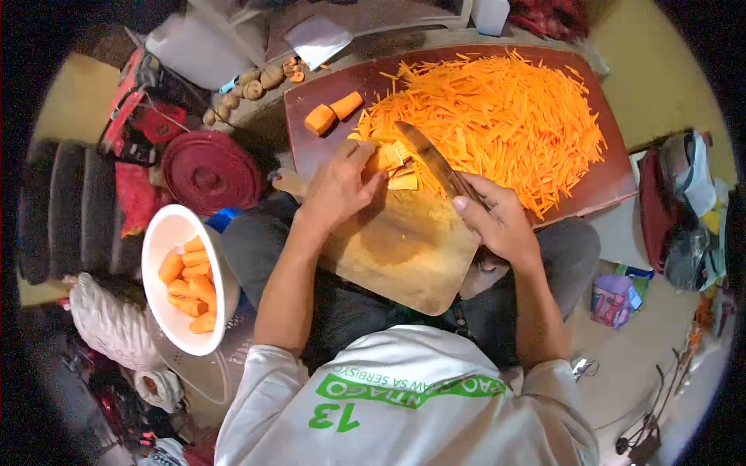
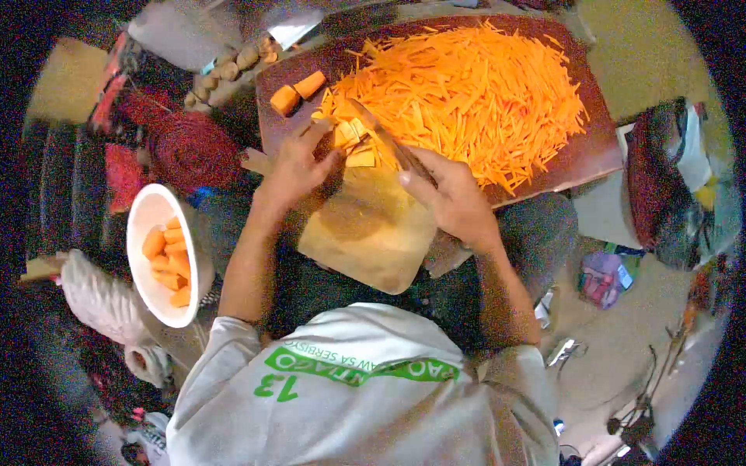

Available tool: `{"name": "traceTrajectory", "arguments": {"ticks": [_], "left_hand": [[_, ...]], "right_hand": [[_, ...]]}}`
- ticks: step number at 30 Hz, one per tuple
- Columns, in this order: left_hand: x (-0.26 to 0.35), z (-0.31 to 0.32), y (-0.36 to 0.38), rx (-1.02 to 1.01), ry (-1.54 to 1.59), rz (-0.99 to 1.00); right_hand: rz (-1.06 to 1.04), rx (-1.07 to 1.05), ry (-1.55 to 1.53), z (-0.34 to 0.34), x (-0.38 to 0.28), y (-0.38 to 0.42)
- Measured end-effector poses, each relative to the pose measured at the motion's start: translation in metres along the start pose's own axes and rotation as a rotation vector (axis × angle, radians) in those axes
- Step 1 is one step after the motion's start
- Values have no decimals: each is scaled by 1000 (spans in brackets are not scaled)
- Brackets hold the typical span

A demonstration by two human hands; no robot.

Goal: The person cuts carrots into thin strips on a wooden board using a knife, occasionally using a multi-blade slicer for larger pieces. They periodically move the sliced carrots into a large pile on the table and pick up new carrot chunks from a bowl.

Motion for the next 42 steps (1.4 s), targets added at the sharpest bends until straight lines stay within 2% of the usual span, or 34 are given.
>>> {"name": "traceTrajectory", "arguments": {"ticks": [6,10,11,14,17,23,35,38,42], "left_hand": [[-5,-9,0,-28,40,-28],[-6,-12,2,-26,43,8],[-7,-10,4,34,4,57],[-8,-5,2,22,-6,110],[-5,-3,1,-4,7,78],[-1,-2,-1,99,87,127],[1,7,-3,33,113,-10],[4,9,-1,113,53,69],[12,7,0,178,145,93]], "right_hand": [[192,-16,-27,0,15,-1],[90,-3,-94,1,22,-4],[64,2,-102,0,24,-5],[94,0,-123,-4,27,-4],[105,-2,-155,-4,29,-4],[130,15,-137,-1,24,-4],[131,-6,-66,0,26,-6],[129,-20,-63,0,29,-7],[125,-21,-53,1,26,-7]]}}
Point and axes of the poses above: each hand's wrist, its own y-axis away from the middle knuckle, its own z-axis out of the palm, x = y × z, the point moved 6 cm from there along -y, towards the middle knuckle, and after that the axes turned 10 degrees about -x, right-handed, at the moved point
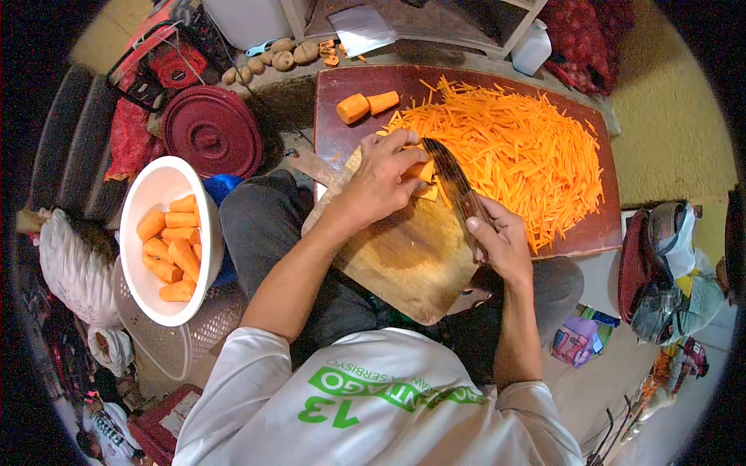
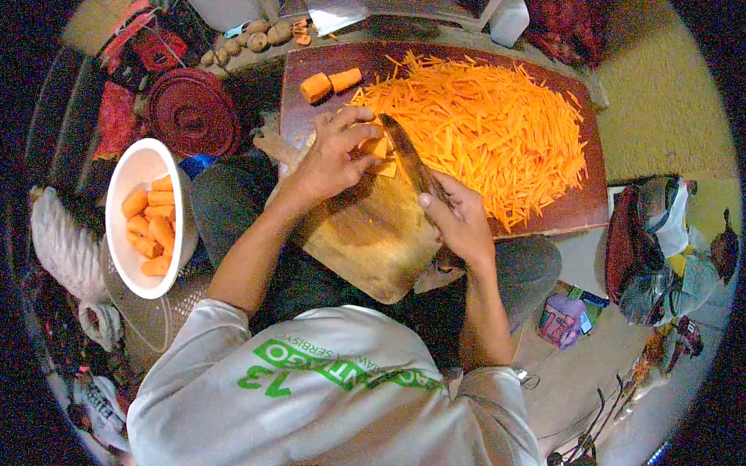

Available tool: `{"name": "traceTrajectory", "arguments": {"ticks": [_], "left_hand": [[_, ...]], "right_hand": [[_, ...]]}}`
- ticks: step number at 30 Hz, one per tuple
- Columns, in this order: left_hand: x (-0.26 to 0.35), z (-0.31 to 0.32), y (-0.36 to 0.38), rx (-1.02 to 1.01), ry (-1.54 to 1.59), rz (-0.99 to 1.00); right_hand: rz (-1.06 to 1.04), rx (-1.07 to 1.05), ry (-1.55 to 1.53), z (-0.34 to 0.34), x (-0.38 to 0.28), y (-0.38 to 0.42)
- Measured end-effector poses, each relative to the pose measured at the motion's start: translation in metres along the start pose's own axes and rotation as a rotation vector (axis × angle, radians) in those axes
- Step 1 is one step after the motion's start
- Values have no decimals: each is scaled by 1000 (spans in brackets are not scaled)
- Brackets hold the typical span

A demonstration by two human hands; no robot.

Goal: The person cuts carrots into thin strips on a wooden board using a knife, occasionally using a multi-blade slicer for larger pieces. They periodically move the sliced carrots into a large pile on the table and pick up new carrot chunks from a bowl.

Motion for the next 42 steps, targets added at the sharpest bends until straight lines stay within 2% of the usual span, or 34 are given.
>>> {"name": "traceTrajectory", "arguments": {"ticks": [5,11,14,17,22,23,27,34,38,39,42], "left_hand": [[6,-1,1,71,40,36],[10,4,2,75,-147,161],[26,-8,-1,83,-116,202],[21,-6,2,-7,-96,179],[26,-11,7,9,-72,205],[25,-12,6,1,-68,208],[18,-9,11,-79,-58,176],[16,-14,16,-62,-48,168],[15,-13,14,-102,-53,135],[12,-12,14,-87,-46,133],[12,-15,16,-57,-42,131]], "right_hand": [[11,-5,24,0,-2,1],[24,20,15,1,-7,1],[21,8,36,2,-4,2],[33,28,89,3,-5,2],[16,57,37,-2,-6,9],[-53,83,-23,-2,-11,15],[-84,221,48,-8,-34,46],[19,242,199,3,-42,103],[-24,211,65,11,-40,117],[19,177,89,9,-28,117],[-46,106,435,16,5,93]]}}
Point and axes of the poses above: each hand's wrist, its own y-axis away from the middle knuckle, its own z-axis out of the palm, x = y × z, the point moved 6 cm from there along -y, towards the middle knuckle, and after that the axes turned 10 degrees about -x, right-handed, at the moved point
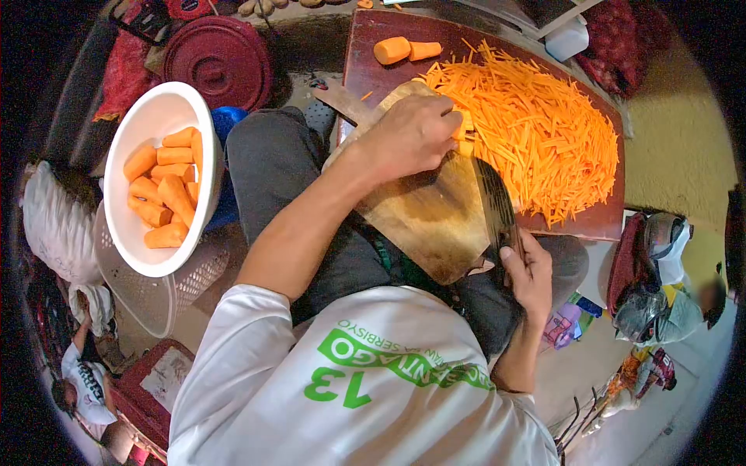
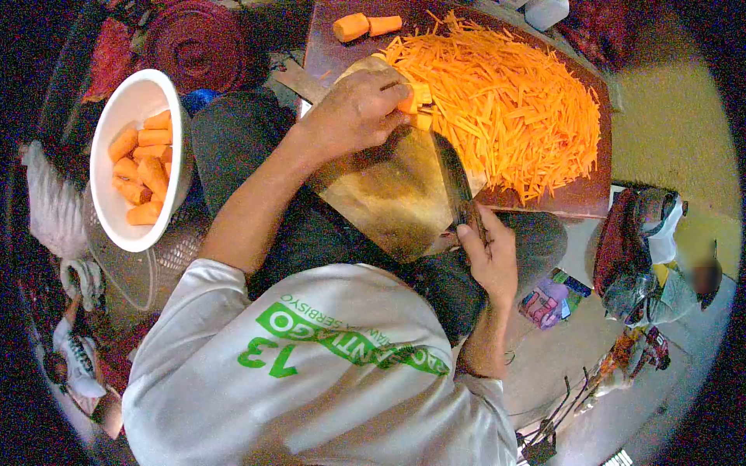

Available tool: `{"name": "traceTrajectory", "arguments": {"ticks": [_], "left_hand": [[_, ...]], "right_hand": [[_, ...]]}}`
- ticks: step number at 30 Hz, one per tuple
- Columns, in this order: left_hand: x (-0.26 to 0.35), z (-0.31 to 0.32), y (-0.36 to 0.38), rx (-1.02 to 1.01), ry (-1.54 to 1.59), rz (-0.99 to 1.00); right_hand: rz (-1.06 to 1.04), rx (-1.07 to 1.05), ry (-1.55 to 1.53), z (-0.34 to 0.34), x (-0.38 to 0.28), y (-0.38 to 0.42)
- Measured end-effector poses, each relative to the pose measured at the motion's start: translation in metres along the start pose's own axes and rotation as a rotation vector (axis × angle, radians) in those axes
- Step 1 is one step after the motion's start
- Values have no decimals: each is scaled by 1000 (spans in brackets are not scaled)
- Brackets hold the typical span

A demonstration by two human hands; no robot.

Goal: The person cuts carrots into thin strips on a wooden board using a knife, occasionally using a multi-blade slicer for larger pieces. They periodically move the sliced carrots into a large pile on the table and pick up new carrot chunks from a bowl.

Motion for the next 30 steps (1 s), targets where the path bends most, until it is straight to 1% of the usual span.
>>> {"name": "traceTrajectory", "arguments": {"ticks": [1,4,5,8,9,12,13,16,19,22,26,30], "left_hand": [[0,-1,0,7,-3,1],[-2,-2,2,12,-8,-8],[-2,-1,2,10,-4,-1],[-1,-3,1,-3,4,8],[-1,-3,0,-17,2,5],[0,-4,0,-3,-13,18],[0,-4,2,6,-16,24],[-3,-3,4,-34,-19,6],[0,-6,2,-48,-46,-2],[5,-8,3,-110,-57,-16],[3,3,7,-187,-2,13],[26,7,13,-258,60,61]], "right_hand": [[244,-47,-233,1,1,7],[172,51,-232,-9,-13,13],[138,71,-344,-11,-14,15],[163,7,-378,-13,-7,12],[250,-48,-121,-11,-1,3],[198,-36,-130,-10,2,3],[171,5,-179,-12,-1,6],[151,-5,-350,-11,-5,5],[177,-49,-132,-9,1,-4],[198,-50,-99,-9,2,-4],[206,-23,-102,-4,-5,-1],[202,18,-86,-1,-5,4]]}}
Point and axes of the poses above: each hand's wrist, its own y-axis away from the middle knuckle, its own z-axis out of the palm, x = y × z, the point moved 6 cm from there along -y, towards the middle knuckle, and after that the axes turned 10 degrees about -x, right-handed, at the moved point
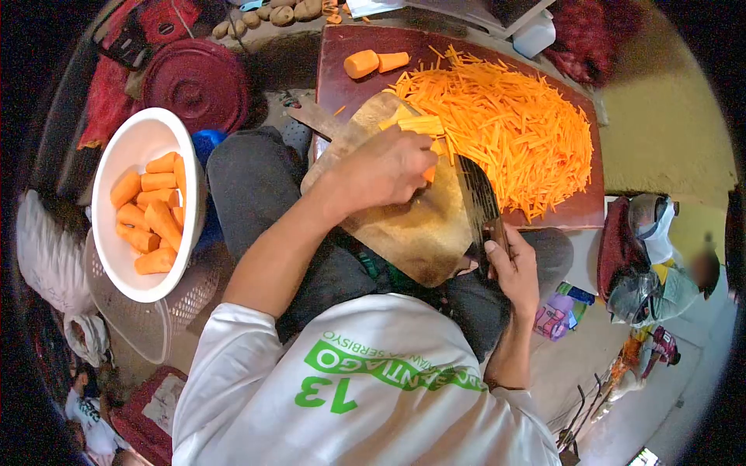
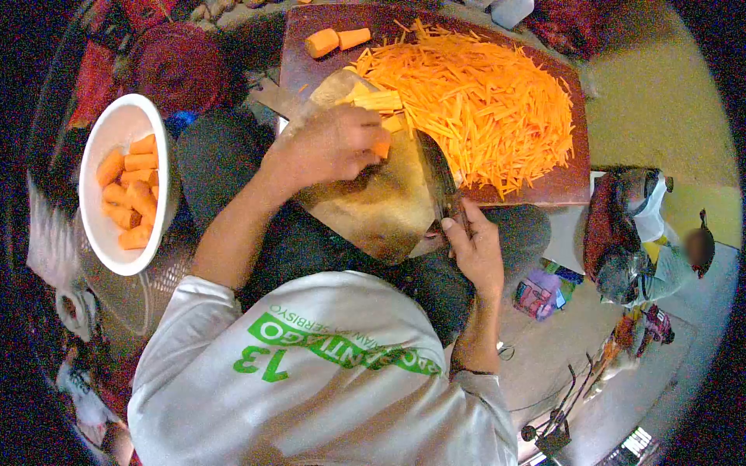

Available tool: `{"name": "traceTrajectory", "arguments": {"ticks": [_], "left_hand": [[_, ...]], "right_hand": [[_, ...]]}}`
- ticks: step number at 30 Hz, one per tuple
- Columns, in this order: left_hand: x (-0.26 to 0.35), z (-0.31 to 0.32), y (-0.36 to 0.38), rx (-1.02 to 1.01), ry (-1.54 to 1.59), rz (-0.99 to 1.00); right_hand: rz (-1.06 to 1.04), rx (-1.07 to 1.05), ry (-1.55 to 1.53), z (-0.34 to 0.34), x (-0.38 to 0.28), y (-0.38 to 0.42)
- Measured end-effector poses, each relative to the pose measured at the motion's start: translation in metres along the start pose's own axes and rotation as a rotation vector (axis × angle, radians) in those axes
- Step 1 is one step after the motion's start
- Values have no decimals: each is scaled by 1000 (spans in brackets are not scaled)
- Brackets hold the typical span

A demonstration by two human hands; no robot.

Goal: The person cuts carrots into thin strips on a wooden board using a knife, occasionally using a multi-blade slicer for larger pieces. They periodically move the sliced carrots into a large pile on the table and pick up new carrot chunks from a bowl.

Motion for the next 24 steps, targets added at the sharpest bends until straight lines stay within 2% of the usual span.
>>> {"name": "traceTrajectory", "arguments": {"ticks": [4,7,11,14,17,20,24], "left_hand": [[16,20,-2,-104,-59,94],[17,29,0,-116,-114,84],[16,20,0,-218,-145,9],[7,18,6,-151,-183,-83],[-1,23,7,-217,-111,-174],[-2,28,11,-110,-33,-108],[16,30,14,-91,37,-161]], "right_hand": [[6,31,12,1,-4,8],[44,16,102,0,-8,14],[-148,-16,284,11,-24,19],[-106,-21,278,16,-25,21],[-86,-27,264,15,-37,20],[-119,-46,283,17,-35,17],[-174,-96,268,25,-33,22]]}}
Point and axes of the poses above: each hand's wrist, its own y-axis away from the middle knuckle, its own z-axis out of the palm, x = y × z, the point moved 6 cm from there along -y, towards the middle knuckle, and after that the axes turned 10 degrees about -x, right-handed, at the moved point
